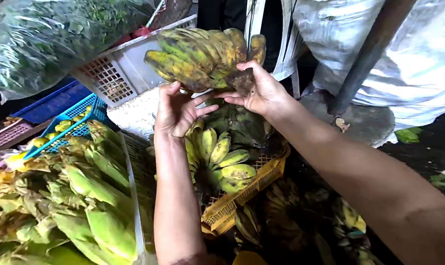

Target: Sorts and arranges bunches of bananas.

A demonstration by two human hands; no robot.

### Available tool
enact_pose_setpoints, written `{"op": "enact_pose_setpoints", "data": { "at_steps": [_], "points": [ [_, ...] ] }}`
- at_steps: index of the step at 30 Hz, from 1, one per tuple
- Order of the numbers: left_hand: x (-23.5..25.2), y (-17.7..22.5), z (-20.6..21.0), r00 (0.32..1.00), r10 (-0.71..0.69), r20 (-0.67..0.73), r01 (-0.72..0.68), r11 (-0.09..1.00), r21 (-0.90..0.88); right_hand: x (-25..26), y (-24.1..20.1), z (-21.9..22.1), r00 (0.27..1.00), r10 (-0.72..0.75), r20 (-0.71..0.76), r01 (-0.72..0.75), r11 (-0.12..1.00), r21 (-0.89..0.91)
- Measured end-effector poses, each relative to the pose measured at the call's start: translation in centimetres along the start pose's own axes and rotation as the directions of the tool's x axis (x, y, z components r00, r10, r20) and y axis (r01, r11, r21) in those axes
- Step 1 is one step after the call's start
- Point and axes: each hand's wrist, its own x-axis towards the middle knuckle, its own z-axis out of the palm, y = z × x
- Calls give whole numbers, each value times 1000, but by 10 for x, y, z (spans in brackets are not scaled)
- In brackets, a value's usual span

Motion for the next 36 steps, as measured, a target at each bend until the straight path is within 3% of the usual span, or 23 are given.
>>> {"op": "enact_pose_setpoints", "data": {
  "at_steps": [3,8,10,13,15,16,20,24,27,30,32,34,36],
  "points": [
    [0,12,-28,998,49,-45,-51,998,-45,27,16,13,1000,-12,12,11,999,33],
    [-4,31,-61,926,124,-358,-134,991,-5,80,51,15,989,-141,50,141,990,-9],
    [0,24,-70,862,81,-500,3,986,165,96,67,9,997,-60,55,67,987,-147],
    [4,-26,-112,658,79,-749,335,860,385,113,93,-10,981,130,-147,-188,838,-512],
    [-1,-59,-145,580,87,-810,428,814,393,125,100,-19,968,107,-227,-226,768,-599],
    [-2,-67,-150,573,93,-814,431,811,396,128,100,-21,969,83,-234,-212,765,-608],
    [0,-74,-147,601,146,-786,370,820,436,131,100,-9,972,47,-230,-193,722,-665],
    [6,-80,-152,620,204,-758,263,856,445,121,78,-2,975,72,-211,-211,601,-771],
    [3,-68,-152,635,134,-760,404,782,475,78,40,-9,1000,-2,-3,-1,583,-813],
    [1,-60,-155,623,98,-776,517,693,502,1,-8,-42,968,-21,252,224,531,-817],
    [-3,-50,-142,620,173,-765,563,581,588,-48,-34,-86,921,9,389,336,484,-808],
    [-10,-35,-124,685,350,-639,520,380,765,-87,-49,-142,885,83,458,378,448,-810],
    [-14,-26,-112,786,480,-389,353,167,921,-126,-50,-193,938,173,301,224,361,-905]
  ]
}}
